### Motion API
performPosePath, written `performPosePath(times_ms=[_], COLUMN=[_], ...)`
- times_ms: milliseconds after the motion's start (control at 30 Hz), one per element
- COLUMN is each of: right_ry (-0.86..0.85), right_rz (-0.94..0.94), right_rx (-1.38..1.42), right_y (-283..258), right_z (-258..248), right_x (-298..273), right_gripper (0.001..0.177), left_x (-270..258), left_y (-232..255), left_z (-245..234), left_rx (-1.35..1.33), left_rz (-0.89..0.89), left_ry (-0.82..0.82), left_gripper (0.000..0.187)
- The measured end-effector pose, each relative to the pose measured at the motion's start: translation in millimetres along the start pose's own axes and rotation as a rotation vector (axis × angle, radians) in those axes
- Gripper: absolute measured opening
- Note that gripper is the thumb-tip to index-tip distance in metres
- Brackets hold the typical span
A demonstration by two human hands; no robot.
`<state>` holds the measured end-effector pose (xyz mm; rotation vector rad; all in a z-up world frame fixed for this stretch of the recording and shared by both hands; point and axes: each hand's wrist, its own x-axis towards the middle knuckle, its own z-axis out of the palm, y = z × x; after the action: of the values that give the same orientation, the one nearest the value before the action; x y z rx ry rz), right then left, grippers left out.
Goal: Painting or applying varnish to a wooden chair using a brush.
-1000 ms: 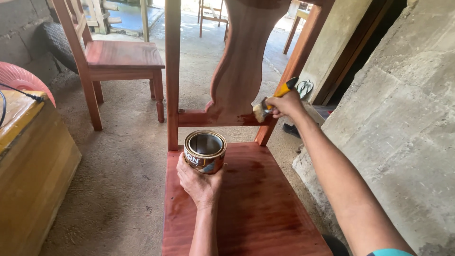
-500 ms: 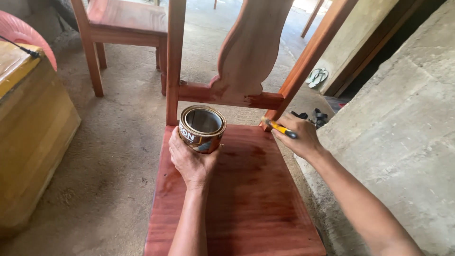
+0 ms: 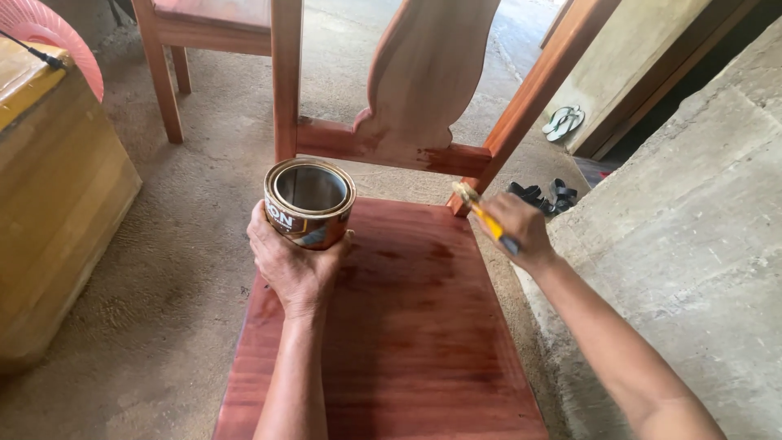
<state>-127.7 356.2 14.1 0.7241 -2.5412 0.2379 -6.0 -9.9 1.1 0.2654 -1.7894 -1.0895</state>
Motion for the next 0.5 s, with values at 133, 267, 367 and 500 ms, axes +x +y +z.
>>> performPosePath(times_ms=[133,267,367,500], right_ry=[0.260,0.174,0.191,0.123], right_rz=[-0.426,-0.311,-0.190,-0.254], right_rx=[-0.339,-0.063,0.178,0.155], right_y=[18.7,26.0,15.0,34.8], right_z=[28.4,31.2,-2.6,3.9], right_x=[-28.2,-37.5,-28.5,-13.5], right_gripper=[0.011,0.012,0.012,0.012], left_x=[0.3,-0.5,1.0,2.0], left_y=[-2.2,-5.3,-6.4,-1.5], left_z=[-0.4,-1.0,-0.8,0.3], left_rx=[0.030,0.031,0.032,0.056], left_rz=[0.015,0.016,0.027,0.044], left_ry=[-0.005,-0.020,-0.019,-0.030], left_gripper=[0.117,0.118,0.115,0.115])
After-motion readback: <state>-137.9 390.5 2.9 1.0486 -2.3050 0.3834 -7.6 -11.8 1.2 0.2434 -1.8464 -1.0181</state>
